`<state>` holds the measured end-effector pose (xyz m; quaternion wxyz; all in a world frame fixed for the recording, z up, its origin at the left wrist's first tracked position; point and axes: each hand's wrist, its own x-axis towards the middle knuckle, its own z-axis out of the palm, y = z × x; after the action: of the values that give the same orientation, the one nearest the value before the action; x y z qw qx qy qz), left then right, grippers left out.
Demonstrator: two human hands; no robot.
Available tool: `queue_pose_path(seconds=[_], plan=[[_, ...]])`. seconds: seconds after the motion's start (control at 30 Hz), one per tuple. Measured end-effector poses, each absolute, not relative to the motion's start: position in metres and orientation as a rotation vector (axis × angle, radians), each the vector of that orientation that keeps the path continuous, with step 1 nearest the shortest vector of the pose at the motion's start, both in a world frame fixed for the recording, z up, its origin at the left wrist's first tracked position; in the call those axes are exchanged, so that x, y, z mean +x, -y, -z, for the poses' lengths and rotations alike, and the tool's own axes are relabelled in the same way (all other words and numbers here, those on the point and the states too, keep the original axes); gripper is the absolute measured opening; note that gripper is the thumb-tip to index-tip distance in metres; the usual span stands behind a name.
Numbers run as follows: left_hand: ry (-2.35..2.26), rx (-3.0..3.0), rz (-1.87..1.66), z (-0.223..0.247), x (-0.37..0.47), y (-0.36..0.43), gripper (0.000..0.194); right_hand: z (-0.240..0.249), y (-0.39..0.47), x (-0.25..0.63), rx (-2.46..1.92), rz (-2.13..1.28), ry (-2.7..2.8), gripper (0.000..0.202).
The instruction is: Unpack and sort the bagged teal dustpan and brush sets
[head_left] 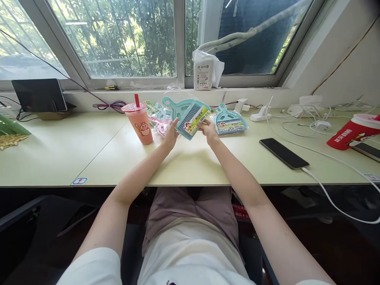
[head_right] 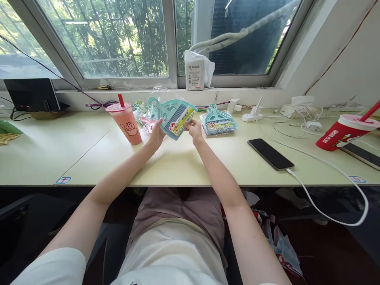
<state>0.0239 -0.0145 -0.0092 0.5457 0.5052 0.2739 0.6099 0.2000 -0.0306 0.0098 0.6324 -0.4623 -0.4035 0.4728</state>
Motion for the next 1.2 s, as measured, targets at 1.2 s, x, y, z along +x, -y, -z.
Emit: queue_pose_path(seconds=[1.2], plan=[[-0.771,1.321,-1.316,0.023,0.038,0.026,0.070,0.003,0.011,0.212,-0.872,-1.148,0.442,0.006]])
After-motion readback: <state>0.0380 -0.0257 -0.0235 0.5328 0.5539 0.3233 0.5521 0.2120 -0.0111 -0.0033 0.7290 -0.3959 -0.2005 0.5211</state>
